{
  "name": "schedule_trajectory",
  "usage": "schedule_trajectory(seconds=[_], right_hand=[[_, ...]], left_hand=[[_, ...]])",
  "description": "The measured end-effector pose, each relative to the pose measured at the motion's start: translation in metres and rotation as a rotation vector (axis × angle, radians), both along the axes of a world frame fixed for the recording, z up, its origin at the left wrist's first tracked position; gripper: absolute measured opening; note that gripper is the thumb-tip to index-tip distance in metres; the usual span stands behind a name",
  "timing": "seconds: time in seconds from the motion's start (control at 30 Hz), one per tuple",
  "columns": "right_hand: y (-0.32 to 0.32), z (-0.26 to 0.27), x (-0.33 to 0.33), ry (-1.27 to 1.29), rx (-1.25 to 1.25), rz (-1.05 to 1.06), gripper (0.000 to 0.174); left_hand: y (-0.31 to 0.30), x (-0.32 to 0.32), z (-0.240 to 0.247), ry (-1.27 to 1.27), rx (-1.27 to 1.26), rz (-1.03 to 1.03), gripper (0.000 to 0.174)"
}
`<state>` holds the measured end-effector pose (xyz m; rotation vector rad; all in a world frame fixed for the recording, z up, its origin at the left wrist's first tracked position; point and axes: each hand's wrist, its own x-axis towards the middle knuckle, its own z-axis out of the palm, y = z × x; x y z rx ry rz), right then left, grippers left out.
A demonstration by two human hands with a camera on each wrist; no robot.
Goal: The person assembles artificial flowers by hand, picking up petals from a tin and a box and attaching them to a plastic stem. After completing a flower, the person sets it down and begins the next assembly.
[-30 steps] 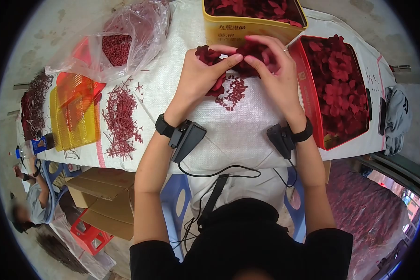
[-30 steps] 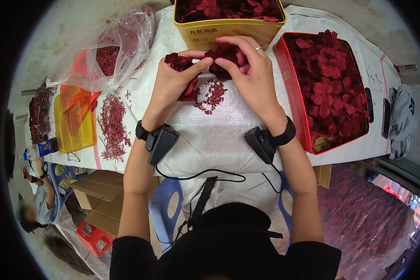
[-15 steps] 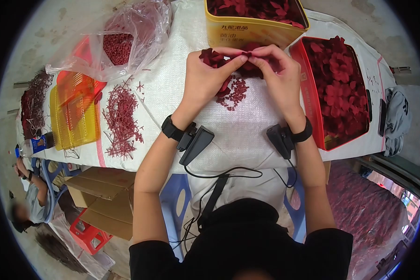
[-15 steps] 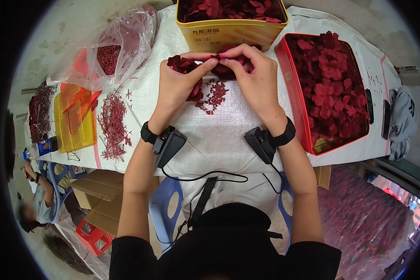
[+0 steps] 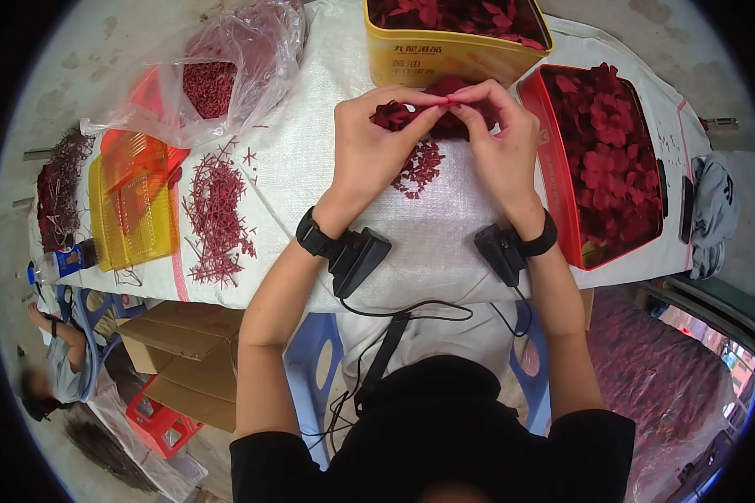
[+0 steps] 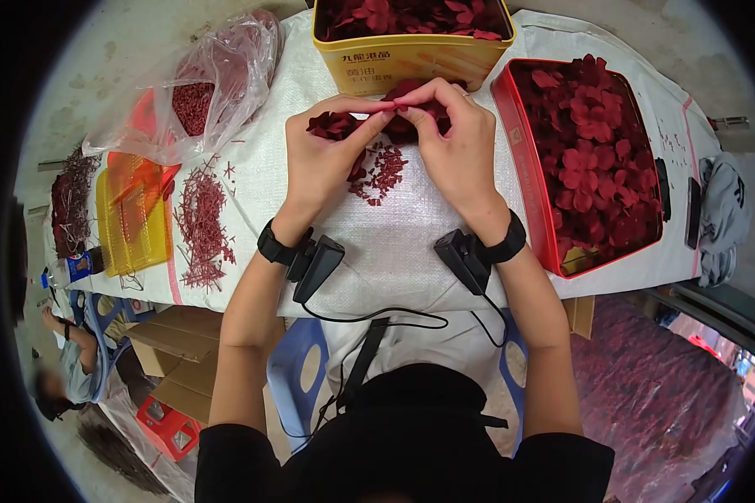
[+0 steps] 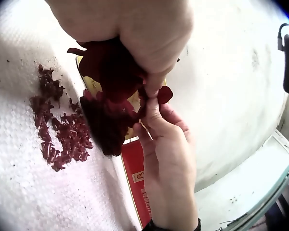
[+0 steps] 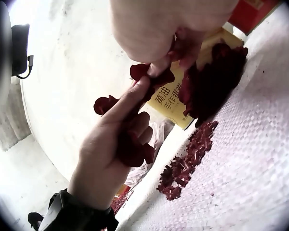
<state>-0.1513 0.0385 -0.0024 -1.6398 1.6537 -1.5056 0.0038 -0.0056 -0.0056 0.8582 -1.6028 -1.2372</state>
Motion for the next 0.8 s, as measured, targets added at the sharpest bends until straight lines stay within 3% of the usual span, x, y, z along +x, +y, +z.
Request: schedule_trajectory(seconds=[0.37, 0.57, 0.8], right_hand=[[-0.001, -0.002, 0.001, -0.044, -0.055, -0.009, 0.010], [-0.002, 0.011, -0.001, 0.233, -0.280, -0.005, 0.014], [-0.001, 0.012, -0.001, 0.336, -0.279, -0.009, 0.013]], left_hand=[[0.000, 0.001, 0.008, -0.040, -0.133, 0.012, 0.015], [0.000, 0.002, 0.009, 0.026, -0.173, 0.064, 0.018], [0.001, 0.002, 0.009, 0.058, -0.196, 0.104, 0.020]])
